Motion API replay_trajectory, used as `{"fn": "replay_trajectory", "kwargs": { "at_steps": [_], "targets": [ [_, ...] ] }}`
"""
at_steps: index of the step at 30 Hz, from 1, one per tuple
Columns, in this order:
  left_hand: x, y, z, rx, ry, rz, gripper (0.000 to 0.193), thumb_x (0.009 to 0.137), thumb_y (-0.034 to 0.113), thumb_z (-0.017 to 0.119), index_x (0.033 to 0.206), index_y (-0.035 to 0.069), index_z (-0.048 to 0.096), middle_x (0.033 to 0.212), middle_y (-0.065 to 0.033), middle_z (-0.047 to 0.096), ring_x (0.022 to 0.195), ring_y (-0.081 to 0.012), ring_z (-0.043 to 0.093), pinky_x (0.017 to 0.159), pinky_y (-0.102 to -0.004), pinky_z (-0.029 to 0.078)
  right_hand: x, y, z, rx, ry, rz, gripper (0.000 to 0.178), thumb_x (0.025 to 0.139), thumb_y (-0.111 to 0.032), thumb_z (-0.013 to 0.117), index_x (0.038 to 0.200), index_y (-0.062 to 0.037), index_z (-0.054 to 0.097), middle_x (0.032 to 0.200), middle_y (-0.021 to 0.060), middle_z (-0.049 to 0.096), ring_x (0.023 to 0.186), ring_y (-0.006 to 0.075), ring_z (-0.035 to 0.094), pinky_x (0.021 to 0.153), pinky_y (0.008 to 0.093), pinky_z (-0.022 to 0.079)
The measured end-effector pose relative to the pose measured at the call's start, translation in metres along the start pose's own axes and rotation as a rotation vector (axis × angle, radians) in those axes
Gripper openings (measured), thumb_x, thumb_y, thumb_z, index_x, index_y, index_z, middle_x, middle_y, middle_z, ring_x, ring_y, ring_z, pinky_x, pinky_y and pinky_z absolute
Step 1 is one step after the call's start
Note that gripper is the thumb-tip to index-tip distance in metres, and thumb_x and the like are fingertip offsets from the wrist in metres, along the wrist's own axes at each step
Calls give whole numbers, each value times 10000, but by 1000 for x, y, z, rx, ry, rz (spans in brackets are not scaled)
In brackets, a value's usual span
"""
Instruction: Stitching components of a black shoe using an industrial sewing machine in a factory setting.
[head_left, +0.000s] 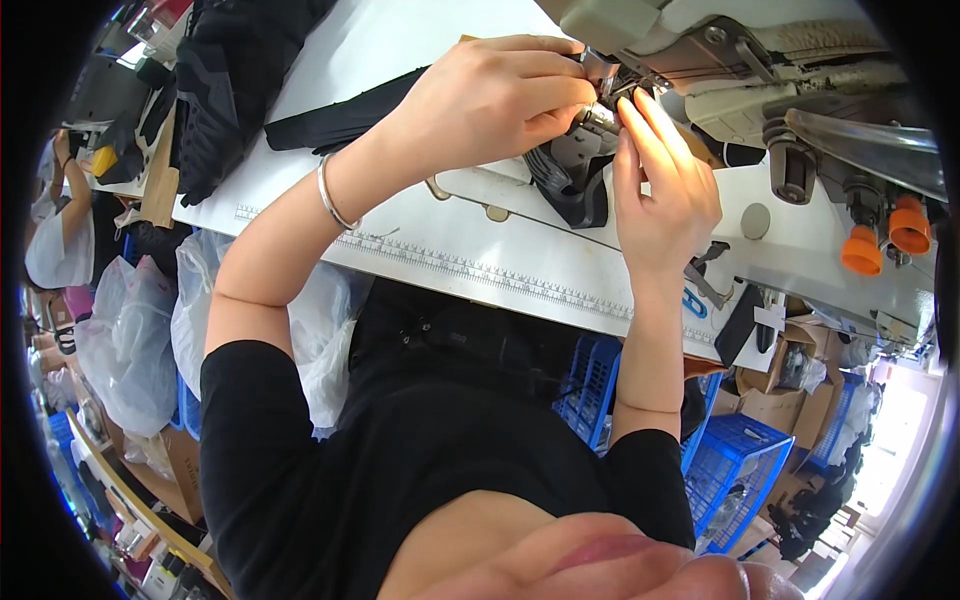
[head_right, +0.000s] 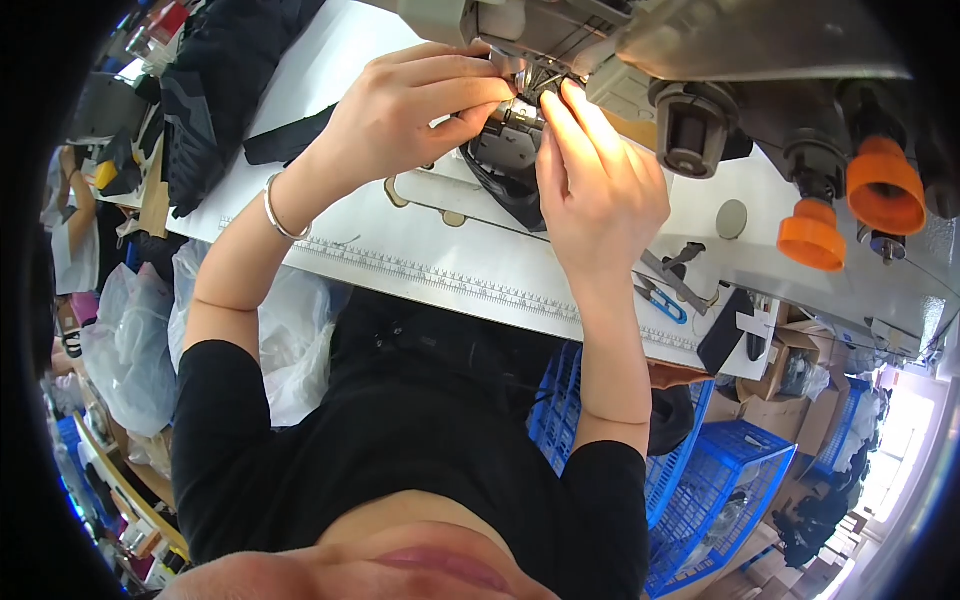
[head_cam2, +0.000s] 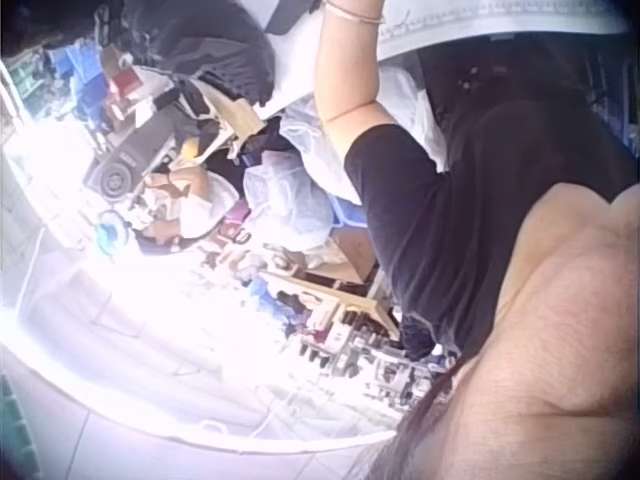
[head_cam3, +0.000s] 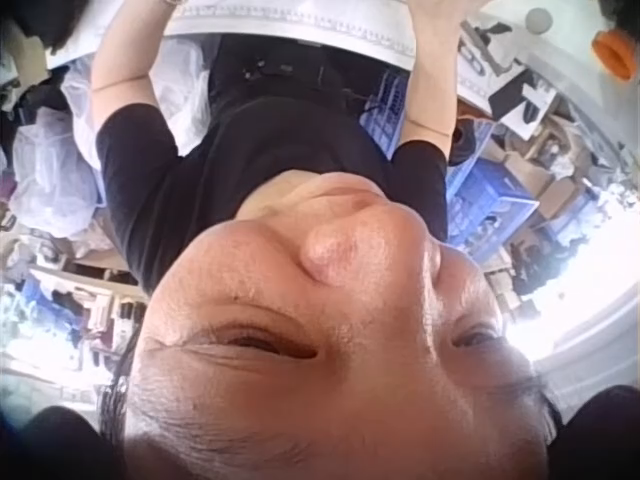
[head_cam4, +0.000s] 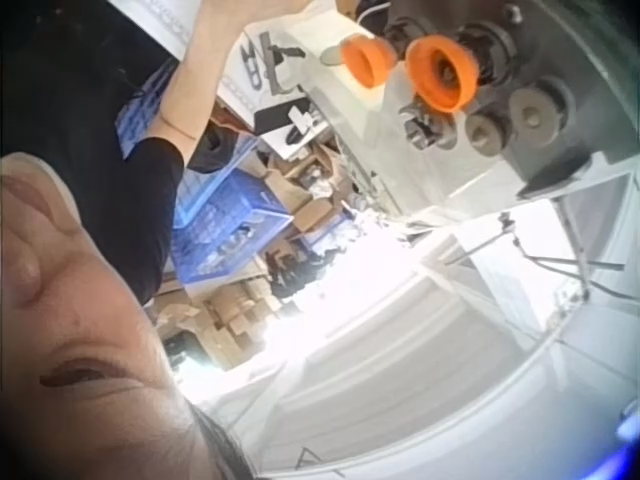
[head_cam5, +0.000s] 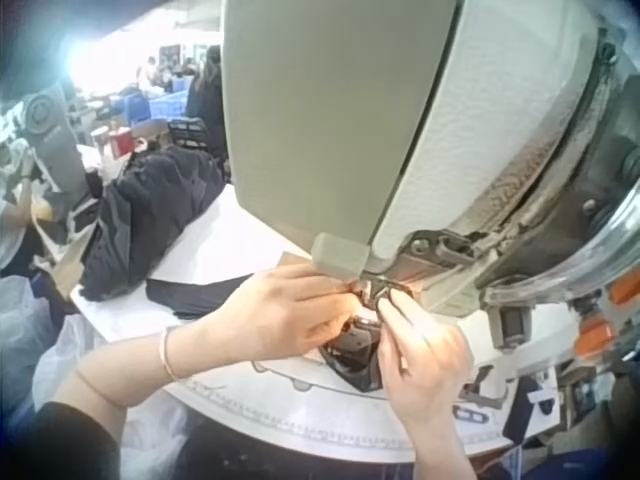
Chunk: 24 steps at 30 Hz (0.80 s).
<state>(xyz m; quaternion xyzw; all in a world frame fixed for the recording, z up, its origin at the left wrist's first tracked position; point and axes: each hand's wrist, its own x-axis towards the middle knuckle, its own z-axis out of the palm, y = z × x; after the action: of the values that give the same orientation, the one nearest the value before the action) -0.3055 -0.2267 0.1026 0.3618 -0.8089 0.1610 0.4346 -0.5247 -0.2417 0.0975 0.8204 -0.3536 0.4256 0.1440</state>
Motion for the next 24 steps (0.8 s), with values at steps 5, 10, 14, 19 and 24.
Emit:
{"fn": "replay_trajectory", "kwargs": {
  "at_steps": [5, 10, 14, 19, 24],
  "targets": [
    [5, -3, -5, -37, -16, -6, 177, 824, 41, 786, 1000, 45, 773, 1027, -79, 777, 998, -260, 751, 880, -337, 614, -4, 1, 1, 12, -22, 56, 252, 849, -155, 785, 1101, -162, 793, 1186, -35, 757, 814, 168, 704, 779, 289, 519],
    [-30, -90, -32, -445, -149, -466, 179, 979, 14, 661, 1135, 3, 748, 1087, -155, 765, 1037, -262, 730, 901, -338, 563, -17, -17, 3, 204, 114, 130, 268, 870, -126, 745, 1136, -145, 773, 1098, 22, 712, 880, 205, 634, 825, 344, 481],
    [-9, -62, -11, -177, -314, 12, 638, 831, -6, 696, 1444, 93, 552, 1419, -119, 589, 1291, -345, 554, 1124, -413, 445, -18, -53, 1, 256, -18, 95, 453, 844, -227, 794, 1275, -119, 704, 963, 11, 671, 895, 192, 596, 925, 388, 404],
    [-21, -37, -12, -10, -147, 217, 532, 817, 77, 664, 1348, 100, 644, 1389, -76, 635, 1344, -287, 559, 1183, -484, 410, -15, -46, -11, 72, -81, 100, 321, 909, -131, 733, 1230, -139, 748, 885, -22, 630, 924, 153, 584, 1030, 377, 359],
    [-16, -8, 2, -8, 34, 206, 456, 695, 4, 708, 1149, -27, 702, 1159, -109, 661, 1145, -324, 680, 861, -394, 609, -16, -21, -8, 78, -59, 119, 266, 875, -166, 769, 1139, -200, 779, 915, -46, 637, 959, 156, 578, 1087, 424, 325]
  ]
}}
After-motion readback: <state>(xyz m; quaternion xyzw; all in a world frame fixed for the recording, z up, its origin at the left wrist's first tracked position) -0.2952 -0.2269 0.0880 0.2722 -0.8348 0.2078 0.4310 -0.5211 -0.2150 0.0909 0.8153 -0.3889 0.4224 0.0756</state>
